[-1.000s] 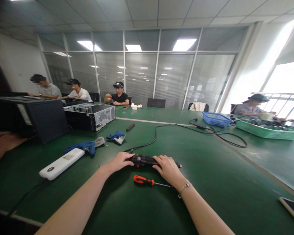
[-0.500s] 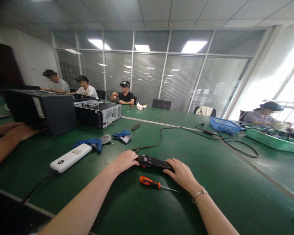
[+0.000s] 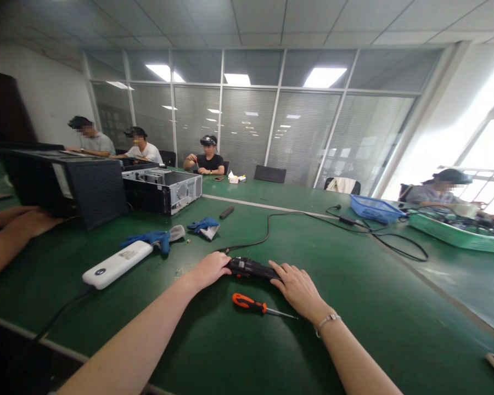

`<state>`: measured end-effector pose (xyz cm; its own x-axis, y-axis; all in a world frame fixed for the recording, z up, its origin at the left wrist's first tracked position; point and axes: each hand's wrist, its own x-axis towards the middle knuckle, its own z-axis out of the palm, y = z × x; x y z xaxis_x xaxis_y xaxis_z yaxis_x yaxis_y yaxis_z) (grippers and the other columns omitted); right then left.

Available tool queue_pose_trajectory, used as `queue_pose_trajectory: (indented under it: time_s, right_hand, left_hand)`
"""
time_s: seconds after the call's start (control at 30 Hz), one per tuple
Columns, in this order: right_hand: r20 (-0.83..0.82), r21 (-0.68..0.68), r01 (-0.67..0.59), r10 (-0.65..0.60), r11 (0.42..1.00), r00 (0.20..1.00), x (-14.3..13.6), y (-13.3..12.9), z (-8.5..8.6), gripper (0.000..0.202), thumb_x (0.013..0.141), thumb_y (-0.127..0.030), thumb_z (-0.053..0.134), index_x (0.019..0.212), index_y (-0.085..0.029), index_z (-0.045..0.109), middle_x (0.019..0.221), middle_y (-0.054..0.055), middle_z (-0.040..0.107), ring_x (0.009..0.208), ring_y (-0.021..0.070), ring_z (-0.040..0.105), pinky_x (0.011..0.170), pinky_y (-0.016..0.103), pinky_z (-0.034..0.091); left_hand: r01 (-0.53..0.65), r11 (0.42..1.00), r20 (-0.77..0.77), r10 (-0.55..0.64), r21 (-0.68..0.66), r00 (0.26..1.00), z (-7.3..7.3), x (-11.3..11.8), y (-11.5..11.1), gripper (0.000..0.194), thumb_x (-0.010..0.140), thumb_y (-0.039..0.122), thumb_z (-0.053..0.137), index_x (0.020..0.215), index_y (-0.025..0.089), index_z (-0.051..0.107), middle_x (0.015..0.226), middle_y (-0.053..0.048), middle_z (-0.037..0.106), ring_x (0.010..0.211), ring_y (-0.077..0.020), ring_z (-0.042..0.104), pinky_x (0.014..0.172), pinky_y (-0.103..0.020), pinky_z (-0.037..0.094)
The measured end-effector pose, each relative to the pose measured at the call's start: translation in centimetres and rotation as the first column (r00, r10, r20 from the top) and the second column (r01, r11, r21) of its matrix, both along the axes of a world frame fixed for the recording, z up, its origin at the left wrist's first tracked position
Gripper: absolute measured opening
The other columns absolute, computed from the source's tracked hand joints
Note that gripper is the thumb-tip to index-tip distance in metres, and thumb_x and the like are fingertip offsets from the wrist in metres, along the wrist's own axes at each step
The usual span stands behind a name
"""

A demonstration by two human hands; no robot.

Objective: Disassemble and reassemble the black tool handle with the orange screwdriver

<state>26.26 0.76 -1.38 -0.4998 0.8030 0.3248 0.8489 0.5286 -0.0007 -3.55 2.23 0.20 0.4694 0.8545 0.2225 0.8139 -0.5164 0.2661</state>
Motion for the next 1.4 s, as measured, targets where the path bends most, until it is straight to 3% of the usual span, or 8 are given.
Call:
queue_pose_trajectory:
  time_s: [0.13,0.27,0.47,0.63,0.8,1.0,1.2,1.4]
  right_hand:
    - [0.016,0.016,0.021,-0.021,1.0,1.0,-0.2,-0.1,0.1,0.044,0.095,-0.048,0.035,0.135,-0.03,0.044,0.101,0.006,0.062,0.088,0.0216,0.059,0.076,0.036,0.045]
    - [0.033,0.037,0.02,-0.021,0.999,0.999,-0.3,-0.5,0.3,0.046,0.094,-0.052,0.036,0.132,-0.028,0.046,0.1,0.007,0.06,0.085,0.0217,0.059,0.076,0.036,0.044]
    - [0.012,0.087,0.041,-0.042,0.995,0.999,-0.4,-0.6,0.3,0.039,0.096,-0.043,0.037,0.129,-0.029,0.049,0.096,0.007,0.061,0.088,0.0223,0.057,0.079,0.038,0.043]
    - [-0.068,0.205,0.005,0.009,0.979,0.998,-1.1,-1.1,1.4,0.038,0.091,-0.039,0.049,0.127,-0.028,0.052,0.115,0.011,0.057,0.104,0.0273,0.052,0.092,0.047,0.038]
    - [-0.174,-0.045,-0.128,0.118,0.991,0.978,-3.3,-3.7,3.3,0.027,0.095,-0.034,0.041,0.113,-0.023,0.058,0.098,0.007,0.06,0.084,0.0198,0.058,0.078,0.034,0.046]
    - [-0.125,-0.3,-0.261,0.233,0.918,0.964,-5.1,-6.4,4.1,0.037,0.084,-0.05,0.057,0.113,-0.028,0.06,0.099,0.004,0.058,0.082,0.0186,0.059,0.075,0.03,0.046]
    - [-0.182,-0.338,-0.276,0.225,0.9,0.957,-5.9,-7.1,4.2,0.024,0.093,-0.026,0.045,0.111,-0.022,0.06,0.097,0.006,0.06,0.089,0.0192,0.06,0.083,0.031,0.046]
    - [-0.514,-0.339,-0.388,0.177,0.857,0.84,-5.1,-6.0,5.2,0.026,0.095,-0.032,0.041,0.096,-0.019,0.063,0.084,0.003,0.064,0.078,0.0166,0.058,0.075,0.029,0.045]
  left_hand:
    - [0.024,1.0,0.037,-0.024,-0.018,0.999,-0.1,-0.3,-0.1,0.021,0.081,0.029,0.067,0.097,0.015,0.069,0.1,-0.01,0.069,0.095,-0.0253,0.063,0.086,-0.032,0.046]
    - [0.057,0.998,0.226,-0.056,0.004,0.973,-0.4,-0.1,-0.6,0.056,0.078,0.043,0.069,0.127,0.019,0.056,0.127,-0.011,0.059,0.115,-0.0275,0.054,0.099,-0.036,0.04]
    - [0.118,0.993,0.257,-0.119,0.021,0.959,-0.7,0.8,-0.5,0.044,0.086,0.029,0.061,0.129,0.029,0.055,0.131,-0.003,0.058,0.118,-0.024,0.053,0.104,-0.037,0.034]
    - [0.105,0.994,0.27,-0.105,0.015,0.957,-0.7,1.2,-0.3,0.045,0.082,0.026,0.065,0.127,0.027,0.057,0.128,-0.003,0.06,0.116,-0.0236,0.054,0.104,-0.035,0.035]
    - [0.109,0.994,0.287,-0.112,0.028,0.951,-0.5,1.2,-0.5,0.044,0.08,0.024,0.067,0.123,0.026,0.059,0.126,-0.003,0.061,0.115,-0.0241,0.055,0.103,-0.036,0.035]
    - [0.089,0.994,0.294,-0.103,0.058,0.95,-0.6,1.6,-0.8,0.043,0.08,0.025,0.067,0.122,0.025,0.058,0.125,-0.004,0.061,0.114,-0.0242,0.055,0.103,-0.036,0.036]
    - [0.097,0.988,0.328,-0.133,0.123,0.935,-0.6,1.9,-0.5,0.027,0.088,0.026,0.059,0.114,0.022,0.064,0.112,-0.003,0.068,0.104,-0.0201,0.061,0.098,-0.032,0.042]
    - [0.137,0.955,0.165,-0.184,0.265,0.969,-0.7,1.9,-0.5,0.028,0.09,0.023,0.057,0.118,0.021,0.063,0.117,-0.006,0.066,0.109,-0.0215,0.059,0.101,-0.039,0.04]
